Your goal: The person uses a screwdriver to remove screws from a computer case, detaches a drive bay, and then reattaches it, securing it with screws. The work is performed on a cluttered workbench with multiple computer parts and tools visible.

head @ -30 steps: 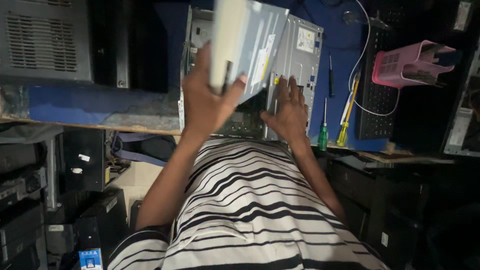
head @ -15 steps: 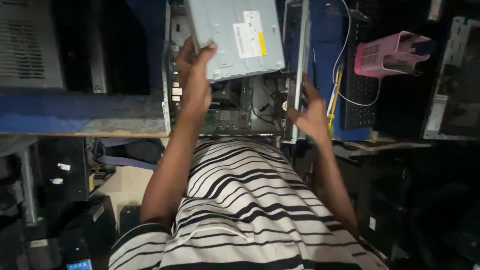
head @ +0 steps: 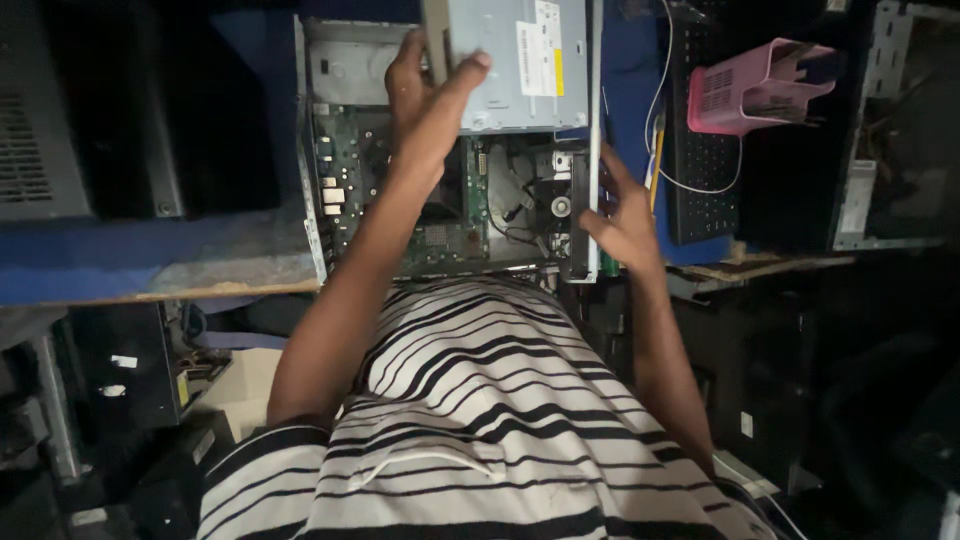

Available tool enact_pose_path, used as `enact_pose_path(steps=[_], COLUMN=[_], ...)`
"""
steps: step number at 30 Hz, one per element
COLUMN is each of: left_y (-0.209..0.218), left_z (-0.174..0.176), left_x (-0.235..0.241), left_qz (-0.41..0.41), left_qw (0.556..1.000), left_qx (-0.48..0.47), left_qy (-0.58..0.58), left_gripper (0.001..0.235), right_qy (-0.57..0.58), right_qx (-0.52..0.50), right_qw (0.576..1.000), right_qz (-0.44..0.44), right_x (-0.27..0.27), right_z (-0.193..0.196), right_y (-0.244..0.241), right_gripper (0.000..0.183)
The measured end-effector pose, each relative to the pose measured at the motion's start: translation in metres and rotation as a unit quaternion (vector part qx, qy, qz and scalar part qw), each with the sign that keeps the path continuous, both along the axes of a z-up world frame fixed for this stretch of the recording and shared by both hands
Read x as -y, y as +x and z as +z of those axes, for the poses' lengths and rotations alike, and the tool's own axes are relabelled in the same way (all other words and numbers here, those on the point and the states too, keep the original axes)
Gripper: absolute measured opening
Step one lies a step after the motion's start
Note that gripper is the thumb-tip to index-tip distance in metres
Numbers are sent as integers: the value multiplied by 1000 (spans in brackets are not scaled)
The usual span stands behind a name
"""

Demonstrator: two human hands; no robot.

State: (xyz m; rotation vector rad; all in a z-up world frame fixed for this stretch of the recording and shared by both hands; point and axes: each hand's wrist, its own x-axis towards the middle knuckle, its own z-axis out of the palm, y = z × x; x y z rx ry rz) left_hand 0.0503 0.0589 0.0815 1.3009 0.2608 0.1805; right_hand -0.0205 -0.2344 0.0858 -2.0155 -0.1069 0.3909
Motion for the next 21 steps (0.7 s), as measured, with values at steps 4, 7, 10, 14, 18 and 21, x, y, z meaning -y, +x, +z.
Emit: enact_pose_path(steps=[4, 7, 10, 14, 18, 21], left_y=[5, 12, 19, 27, 32, 37], left_z=[28, 46, 59, 75, 87, 89], left_x=[7, 9, 18, 48, 79, 84], left_qz=[-10, -16, -28, -56, -96, -95], left_qw=[994, 968, 938, 952, 951, 953], left_qx=[50, 97, 134, 107, 65, 122], left_qy=[95, 233, 319, 281, 285, 259], left_gripper=[45, 47, 47, 39, 37, 30], right_qy=[40, 74, 50, -1, -56, -77], right_qx=[5, -10, -15, 15, 76, 57], right_qw=[999, 997, 999, 1000, 995, 995], right_qz=[0, -3, -3, -24, -10, -34], right_x=[5, 8, 11, 14, 19, 21], right_z=[-5, -9, -12, -7, 8, 12], right_y=[1, 1, 2, 3, 8, 4], right_gripper=[94, 94, 93, 84, 73, 68])
